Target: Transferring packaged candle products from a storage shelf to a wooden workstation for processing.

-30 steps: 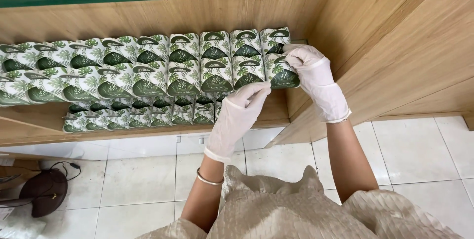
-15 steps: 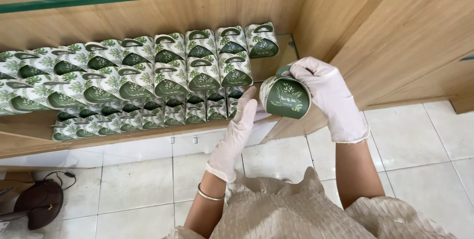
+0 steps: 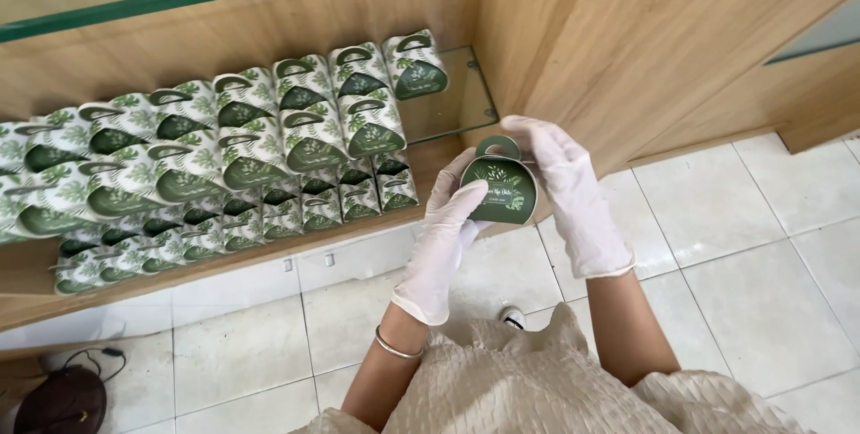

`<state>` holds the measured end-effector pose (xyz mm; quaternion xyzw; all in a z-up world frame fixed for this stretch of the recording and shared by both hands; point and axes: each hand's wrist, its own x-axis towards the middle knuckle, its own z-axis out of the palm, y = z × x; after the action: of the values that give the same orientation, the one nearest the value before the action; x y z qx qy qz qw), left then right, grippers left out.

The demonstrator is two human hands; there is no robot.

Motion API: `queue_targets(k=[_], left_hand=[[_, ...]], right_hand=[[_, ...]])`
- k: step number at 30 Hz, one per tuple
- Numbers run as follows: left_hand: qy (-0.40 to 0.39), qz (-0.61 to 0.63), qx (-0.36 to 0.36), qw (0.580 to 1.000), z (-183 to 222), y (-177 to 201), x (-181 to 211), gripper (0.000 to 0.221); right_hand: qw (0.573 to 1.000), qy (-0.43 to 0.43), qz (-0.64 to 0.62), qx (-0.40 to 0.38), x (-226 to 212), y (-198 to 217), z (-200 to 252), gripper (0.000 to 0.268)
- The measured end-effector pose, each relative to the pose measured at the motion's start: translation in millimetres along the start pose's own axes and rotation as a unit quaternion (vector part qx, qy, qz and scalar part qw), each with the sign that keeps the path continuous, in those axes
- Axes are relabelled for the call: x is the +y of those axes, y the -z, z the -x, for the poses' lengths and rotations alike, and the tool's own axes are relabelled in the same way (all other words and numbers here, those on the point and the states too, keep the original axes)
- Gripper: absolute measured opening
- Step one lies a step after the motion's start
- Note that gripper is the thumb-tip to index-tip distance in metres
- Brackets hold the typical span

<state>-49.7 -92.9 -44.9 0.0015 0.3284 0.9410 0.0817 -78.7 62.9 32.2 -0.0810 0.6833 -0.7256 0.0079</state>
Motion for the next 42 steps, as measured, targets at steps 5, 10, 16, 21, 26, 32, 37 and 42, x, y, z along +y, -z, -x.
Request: queue_targets(k=[5, 10, 16, 21, 26, 32, 37, 42], left_hand=[[-0.013, -0.007, 0.016, 1.0, 11.1, -34.7, 3.9, 0.053], [-0.078, -0.019, -0.035, 0.996, -7.4, -25.5, -28.9, 0.062], [-0.081, -0.1, -0.006, 0.992, -6.4, -36.1, -42.5, 0.072], [-0.152, -0.204, -0.032, 0.967, -5.1, -33.4, -58.5, 0.068], [-0.284, -0.437, -0.001, 0.853, 24.7, -52.5, -38.6, 0.064], [-0.301, -0.508, -0.06, 0.805, 39.1, -78.4, -35.7, 0.063], [-0.287, -0.528, -0.053, 0.797, 28.0, -81.4, -46.5, 0.072], [-0.146, -0.156, -0.092, 0.973, 20.5, -88.4, -51.3, 0.087]], right_hand=[[0.957, -0.048, -0.284, 0.017, 49.2, 20.7, 14.6, 0.065], [0.898, -0.06, -0.436, 0.019, 80.9, 19.6, 40.4, 0.062], [0.87, -0.031, -0.491, 0.022, 69.6, 15.0, 56.1, 0.06], [0.869, -0.014, -0.491, 0.052, 75.0, 22.1, 57.0, 0.057], [0.896, 0.054, -0.431, 0.093, 70.0, 35.1, 49.6, 0.053], [0.938, 0.093, -0.298, 0.148, 54.0, 31.9, 48.7, 0.057], [0.956, 0.119, -0.231, 0.135, 57.7, 35.6, 53.7, 0.064], [0.958, 0.149, -0.2, 0.138, 68.3, 44.1, 67.9, 0.08]])
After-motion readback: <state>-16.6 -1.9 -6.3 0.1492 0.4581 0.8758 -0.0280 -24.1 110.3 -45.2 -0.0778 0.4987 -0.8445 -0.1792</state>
